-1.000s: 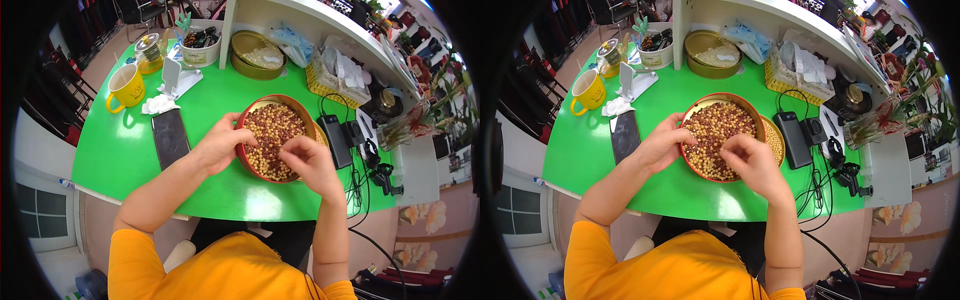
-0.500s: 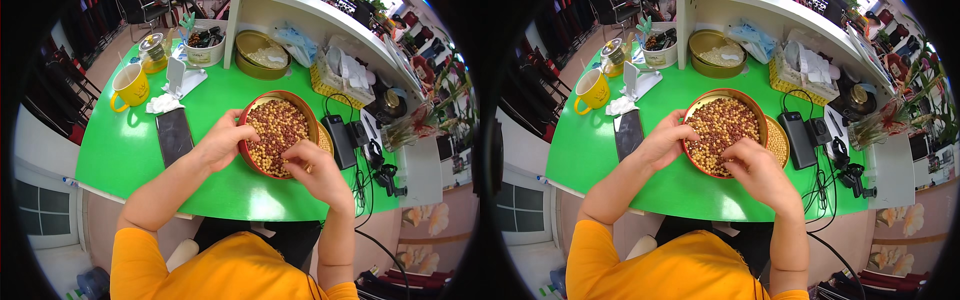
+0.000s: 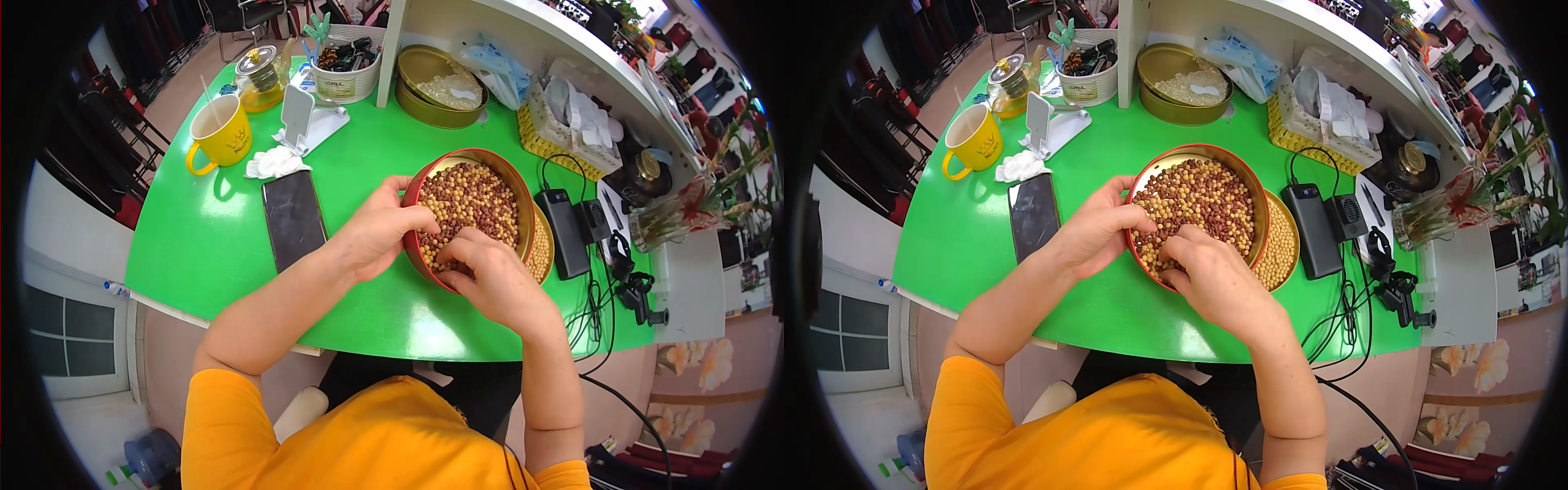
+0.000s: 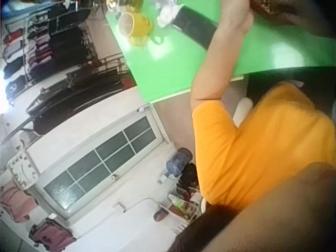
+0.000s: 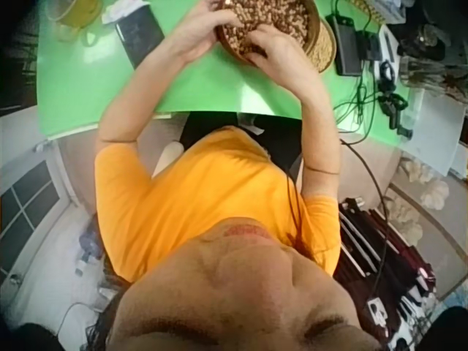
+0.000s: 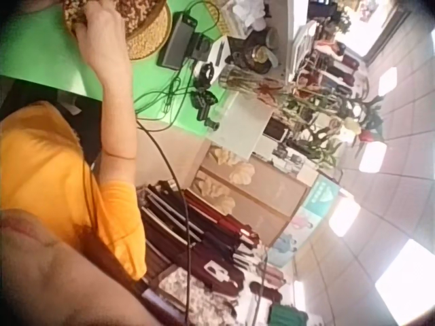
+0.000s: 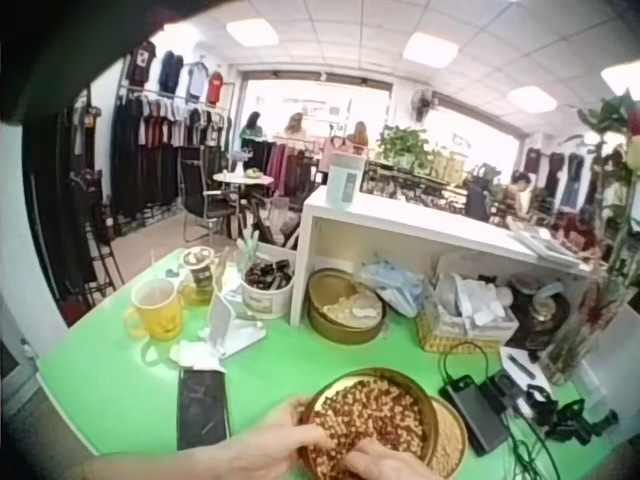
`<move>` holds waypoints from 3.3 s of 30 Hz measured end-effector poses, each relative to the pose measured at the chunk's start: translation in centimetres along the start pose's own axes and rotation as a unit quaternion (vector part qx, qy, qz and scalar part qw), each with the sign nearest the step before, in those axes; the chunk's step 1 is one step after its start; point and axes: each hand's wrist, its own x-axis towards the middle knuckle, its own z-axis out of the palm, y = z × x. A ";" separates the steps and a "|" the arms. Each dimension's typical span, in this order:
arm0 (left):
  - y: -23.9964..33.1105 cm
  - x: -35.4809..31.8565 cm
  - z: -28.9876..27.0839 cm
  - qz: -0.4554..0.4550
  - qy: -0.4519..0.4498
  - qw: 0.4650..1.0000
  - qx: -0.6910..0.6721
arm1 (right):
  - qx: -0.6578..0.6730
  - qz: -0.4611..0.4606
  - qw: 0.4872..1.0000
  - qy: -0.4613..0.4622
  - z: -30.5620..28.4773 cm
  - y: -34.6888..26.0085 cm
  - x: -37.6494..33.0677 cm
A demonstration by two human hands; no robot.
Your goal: Sorting small seeds or grains from one tray to another by hand at a desk.
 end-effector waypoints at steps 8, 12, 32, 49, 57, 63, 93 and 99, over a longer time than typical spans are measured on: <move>0.1 0.2 0.5 -0.008 0.016 1.000 0.014 | 0.047 0.017 0.998 0.027 -1.0 0.8 -0.3; 0.4 0.3 0.6 -0.003 -0.004 1.000 -0.015 | 0.393 0.166 0.901 0.081 -2.2 2.7 -1.4; 0.8 0.6 -0.6 0.005 0.048 0.999 -0.014 | 0.205 0.126 0.936 0.258 -2.7 3.8 -1.8; 0.6 0.2 0.1 0.000 0.015 1.000 0.000 | 0.000 -0.015 0.999 -0.042 -0.9 0.8 0.2; 0.0 1.0 0.4 0.023 -0.012 1.000 -0.008 | 0.004 -0.010 1.000 -0.007 -0.9 1.9 -0.6; 0.2 -0.2 -0.3 0.023 -0.003 0.999 -0.022 | 0.112 -0.010 0.990 0.091 -0.6 2.5 -0.7; 0.9 0.3 0.0 -0.005 0.030 0.999 -0.015 | 0.119 0.019 0.985 0.126 -0.7 1.0 -0.4; 0.8 0.4 0.3 -0.002 0.023 1.000 -0.008 | 0.030 0.023 0.996 0.076 0.5 0.7 0.4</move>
